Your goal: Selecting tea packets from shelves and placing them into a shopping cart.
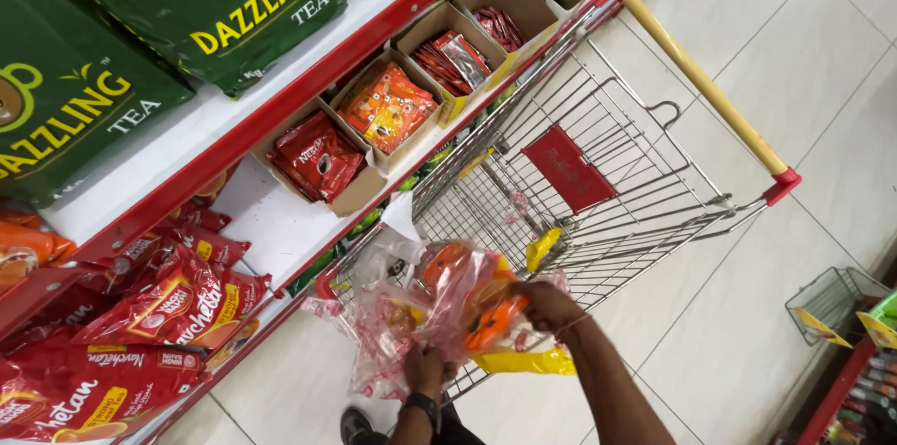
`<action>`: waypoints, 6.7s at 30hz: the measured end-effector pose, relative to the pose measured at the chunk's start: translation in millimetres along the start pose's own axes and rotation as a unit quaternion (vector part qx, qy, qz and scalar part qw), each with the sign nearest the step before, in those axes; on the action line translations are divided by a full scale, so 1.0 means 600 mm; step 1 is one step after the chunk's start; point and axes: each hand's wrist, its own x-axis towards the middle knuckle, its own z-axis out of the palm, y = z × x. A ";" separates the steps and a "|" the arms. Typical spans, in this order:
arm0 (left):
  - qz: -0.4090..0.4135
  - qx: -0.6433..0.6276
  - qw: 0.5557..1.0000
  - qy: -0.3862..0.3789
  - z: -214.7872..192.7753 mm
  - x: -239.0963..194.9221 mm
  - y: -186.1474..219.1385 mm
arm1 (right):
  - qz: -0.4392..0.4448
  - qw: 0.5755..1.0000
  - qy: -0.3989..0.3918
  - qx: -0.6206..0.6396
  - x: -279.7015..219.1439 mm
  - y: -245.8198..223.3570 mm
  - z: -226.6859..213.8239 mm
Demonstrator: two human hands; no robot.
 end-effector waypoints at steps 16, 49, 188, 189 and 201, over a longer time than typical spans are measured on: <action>-0.177 -0.173 0.907 -0.340 -0.011 -0.340 0.197 | -0.120 0.992 -0.023 0.001 -0.330 0.150 0.124; 0.205 -0.161 0.947 -0.186 -0.521 -0.543 0.168 | -0.385 0.913 -0.108 0.086 -0.387 0.245 0.589; 0.140 -0.320 0.923 -0.162 -0.734 -0.670 0.284 | -0.560 0.826 -0.054 0.017 -0.551 0.196 0.840; 0.142 -0.324 0.921 -0.165 -0.734 -0.665 0.281 | -0.558 0.828 -0.047 0.018 -0.552 0.196 0.841; 0.282 -0.157 0.924 -0.207 -0.740 -0.716 0.328 | -0.594 0.802 -0.060 0.018 -0.517 0.205 0.820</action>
